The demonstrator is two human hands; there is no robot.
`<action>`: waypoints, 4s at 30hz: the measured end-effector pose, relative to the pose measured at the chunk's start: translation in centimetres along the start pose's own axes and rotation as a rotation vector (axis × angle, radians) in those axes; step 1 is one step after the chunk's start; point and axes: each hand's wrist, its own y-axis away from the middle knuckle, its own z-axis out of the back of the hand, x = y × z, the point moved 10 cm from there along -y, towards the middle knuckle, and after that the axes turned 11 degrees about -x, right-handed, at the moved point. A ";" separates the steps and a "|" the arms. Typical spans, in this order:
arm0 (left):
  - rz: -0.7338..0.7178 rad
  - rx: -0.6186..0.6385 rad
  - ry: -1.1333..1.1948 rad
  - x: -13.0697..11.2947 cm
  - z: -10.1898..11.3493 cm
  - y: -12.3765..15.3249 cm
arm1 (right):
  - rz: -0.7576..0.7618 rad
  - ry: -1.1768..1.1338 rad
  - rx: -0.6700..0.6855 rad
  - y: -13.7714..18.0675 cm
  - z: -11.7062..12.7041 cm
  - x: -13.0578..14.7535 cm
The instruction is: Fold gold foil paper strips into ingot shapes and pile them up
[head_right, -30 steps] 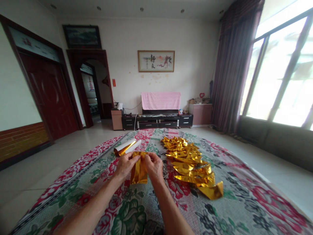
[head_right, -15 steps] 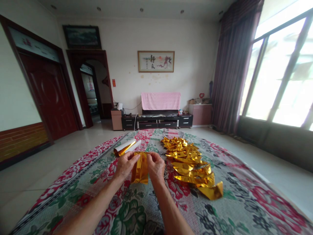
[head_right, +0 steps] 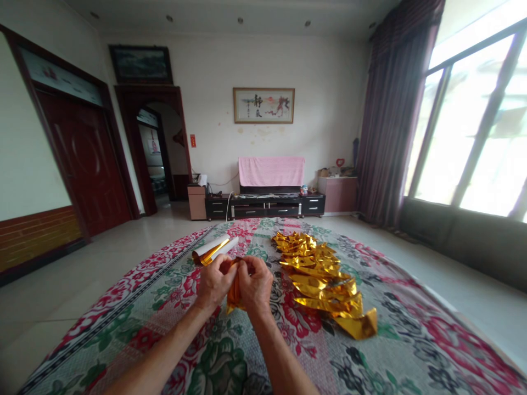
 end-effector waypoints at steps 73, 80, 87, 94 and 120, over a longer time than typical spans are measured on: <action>-0.047 0.400 0.312 -2.1 -1.1 -0.4 | 0.218 -0.084 0.430 -1.5 -1.1 2.6; -0.084 0.448 0.293 -2.5 -1.4 -0.2 | 0.218 -0.050 0.424 -1.6 -1.1 2.1; -0.083 0.468 0.297 -2.5 -1.5 0.0 | 0.249 -0.019 0.391 -1.7 -0.9 2.2; -0.077 0.460 0.329 -2.8 -1.3 0.0 | 0.271 0.005 0.388 -1.6 -1.0 2.2; -0.117 0.435 0.230 -2.2 -1.5 0.0 | 0.281 0.050 0.434 -1.3 -1.4 2.7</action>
